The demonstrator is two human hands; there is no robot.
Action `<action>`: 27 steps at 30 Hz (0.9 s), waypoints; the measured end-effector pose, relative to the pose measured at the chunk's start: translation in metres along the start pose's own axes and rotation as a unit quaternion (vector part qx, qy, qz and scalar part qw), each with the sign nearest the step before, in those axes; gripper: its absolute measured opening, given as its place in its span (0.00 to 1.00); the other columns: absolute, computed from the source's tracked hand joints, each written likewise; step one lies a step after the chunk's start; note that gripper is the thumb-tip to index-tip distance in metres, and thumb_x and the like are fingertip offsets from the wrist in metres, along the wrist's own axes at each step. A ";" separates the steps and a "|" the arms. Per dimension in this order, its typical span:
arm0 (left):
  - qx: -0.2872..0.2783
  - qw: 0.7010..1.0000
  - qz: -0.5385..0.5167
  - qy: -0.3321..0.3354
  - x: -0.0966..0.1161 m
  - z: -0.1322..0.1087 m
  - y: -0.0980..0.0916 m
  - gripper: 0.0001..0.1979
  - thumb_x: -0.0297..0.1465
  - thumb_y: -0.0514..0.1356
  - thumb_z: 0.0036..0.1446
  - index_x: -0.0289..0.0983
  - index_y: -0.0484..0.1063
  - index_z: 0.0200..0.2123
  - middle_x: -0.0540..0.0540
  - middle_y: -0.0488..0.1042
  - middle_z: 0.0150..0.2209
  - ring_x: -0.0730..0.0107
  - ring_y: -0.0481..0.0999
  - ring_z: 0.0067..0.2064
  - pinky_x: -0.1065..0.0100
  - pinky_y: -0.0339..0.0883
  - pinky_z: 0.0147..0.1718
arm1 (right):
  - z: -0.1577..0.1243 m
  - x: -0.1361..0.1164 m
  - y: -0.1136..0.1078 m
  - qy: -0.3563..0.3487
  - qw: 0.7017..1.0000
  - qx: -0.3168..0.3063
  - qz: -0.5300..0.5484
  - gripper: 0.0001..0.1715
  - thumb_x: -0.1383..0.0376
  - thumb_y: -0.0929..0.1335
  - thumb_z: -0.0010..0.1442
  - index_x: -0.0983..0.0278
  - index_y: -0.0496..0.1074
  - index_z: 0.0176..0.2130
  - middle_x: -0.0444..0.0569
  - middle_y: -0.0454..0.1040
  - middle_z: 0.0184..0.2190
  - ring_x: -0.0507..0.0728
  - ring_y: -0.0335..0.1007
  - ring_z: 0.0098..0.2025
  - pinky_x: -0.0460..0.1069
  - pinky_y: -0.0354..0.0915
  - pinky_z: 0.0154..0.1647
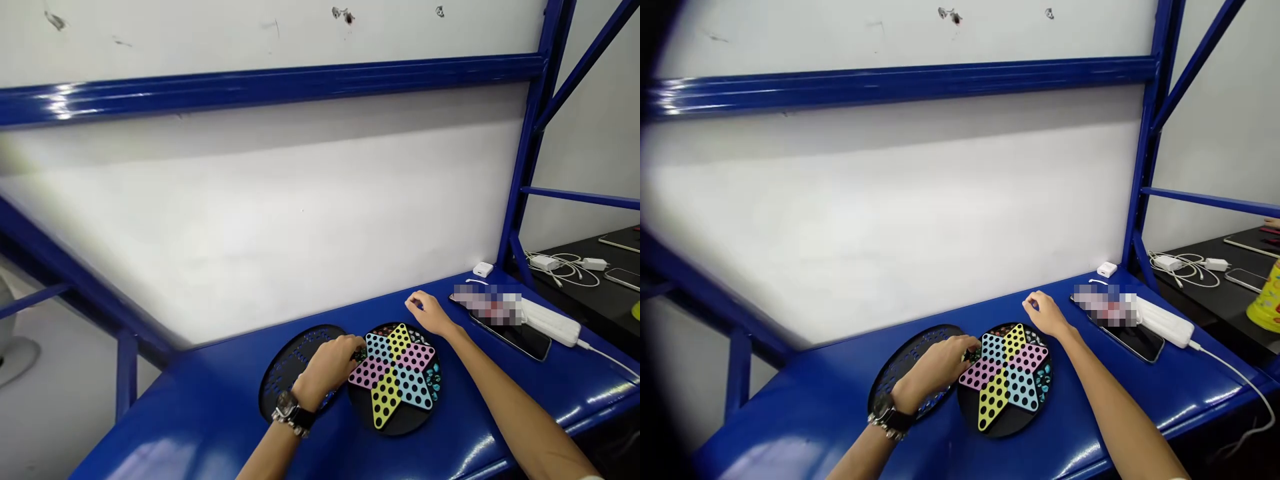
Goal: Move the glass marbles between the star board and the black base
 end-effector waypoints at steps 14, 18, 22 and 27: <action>-0.014 0.993 0.115 0.005 0.010 0.017 0.000 0.12 0.21 0.56 0.54 0.36 0.78 0.36 0.40 0.81 0.40 0.55 0.81 0.42 0.62 0.73 0.39 | -0.003 0.001 0.004 0.002 1.000 -0.015 -0.015 0.15 0.56 0.63 0.64 0.61 0.71 0.31 0.47 0.73 0.33 0.56 0.69 0.35 0.50 0.65 0.40; -0.016 0.988 0.150 0.016 0.016 0.015 0.004 0.10 0.21 0.56 0.58 0.35 0.77 0.39 0.38 0.80 0.42 0.55 0.81 0.43 0.63 0.72 0.40 | -0.004 -0.001 0.004 0.002 1.000 -0.020 -0.019 0.15 0.56 0.63 0.64 0.61 0.71 0.30 0.46 0.72 0.32 0.55 0.69 0.35 0.50 0.64 0.39; -0.008 0.983 0.178 0.035 0.024 0.012 0.011 0.15 0.17 0.51 0.61 0.33 0.76 0.41 0.36 0.78 0.41 0.56 0.80 0.40 0.63 0.72 0.38 | -0.005 -0.001 0.006 0.002 0.999 -0.023 -0.023 0.16 0.57 0.63 0.64 0.61 0.71 0.29 0.46 0.72 0.32 0.55 0.69 0.34 0.50 0.64 0.39; 0.004 0.973 0.221 0.057 0.028 0.010 0.022 0.16 0.16 0.49 0.61 0.30 0.74 0.43 0.35 0.76 0.41 0.56 0.79 0.39 0.63 0.70 0.34 | -0.004 0.002 0.009 0.002 0.999 -0.027 -0.023 0.16 0.56 0.63 0.64 0.61 0.71 0.30 0.46 0.73 0.32 0.55 0.70 0.34 0.50 0.65 0.40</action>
Point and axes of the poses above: each hand's wrist, its own z-axis towards the middle knuckle, its own y-axis out of the palm, x = y × z, the point moved 9 cm from there along z, towards the middle knuckle
